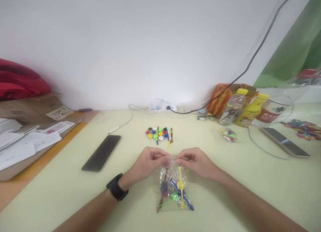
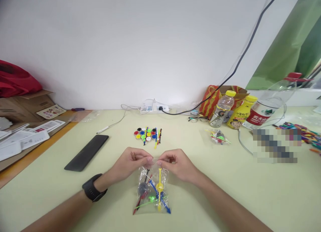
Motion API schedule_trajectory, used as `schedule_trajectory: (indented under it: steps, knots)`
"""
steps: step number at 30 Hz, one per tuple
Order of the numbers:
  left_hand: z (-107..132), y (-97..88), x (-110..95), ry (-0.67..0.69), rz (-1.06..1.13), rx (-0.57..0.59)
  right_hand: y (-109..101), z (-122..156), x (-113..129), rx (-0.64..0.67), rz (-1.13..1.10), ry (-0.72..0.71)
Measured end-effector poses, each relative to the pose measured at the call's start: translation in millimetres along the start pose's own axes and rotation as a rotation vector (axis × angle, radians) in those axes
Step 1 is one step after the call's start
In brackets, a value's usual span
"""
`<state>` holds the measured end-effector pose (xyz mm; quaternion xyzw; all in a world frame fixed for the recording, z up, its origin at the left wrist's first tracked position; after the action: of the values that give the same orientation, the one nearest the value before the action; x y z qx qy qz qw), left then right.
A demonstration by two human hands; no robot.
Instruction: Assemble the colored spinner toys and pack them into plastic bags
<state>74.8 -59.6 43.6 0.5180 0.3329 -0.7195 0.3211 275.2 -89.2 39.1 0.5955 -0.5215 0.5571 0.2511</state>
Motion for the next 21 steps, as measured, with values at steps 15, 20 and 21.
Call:
schedule_trajectory:
  steps: [15,20,21]
  knots:
    - [-4.7,-5.5,6.7,0.039,-0.023,-0.042,-7.2,-2.3,-13.3,-0.044,-0.171,0.013]
    - [-5.2,-7.5,5.1,0.064,0.003,-0.045,-8.1,-2.1,-13.0,-0.143,-0.191,0.013]
    - [-5.5,-8.1,5.1,0.067,0.017,-0.039,-9.1,-1.7,-14.0,-0.170,-0.191,0.019]
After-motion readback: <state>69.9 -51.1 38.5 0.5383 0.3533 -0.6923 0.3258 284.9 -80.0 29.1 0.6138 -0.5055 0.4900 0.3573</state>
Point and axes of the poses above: each hand's wrist, its own z-axis away from the middle knuckle, its own y-axis out of the palm, x = y × z, the point moved 4 cm from there along -z, towards the middle knuckle, and after that the axes turned 12 degrees about -y, right-handed, at the moved point
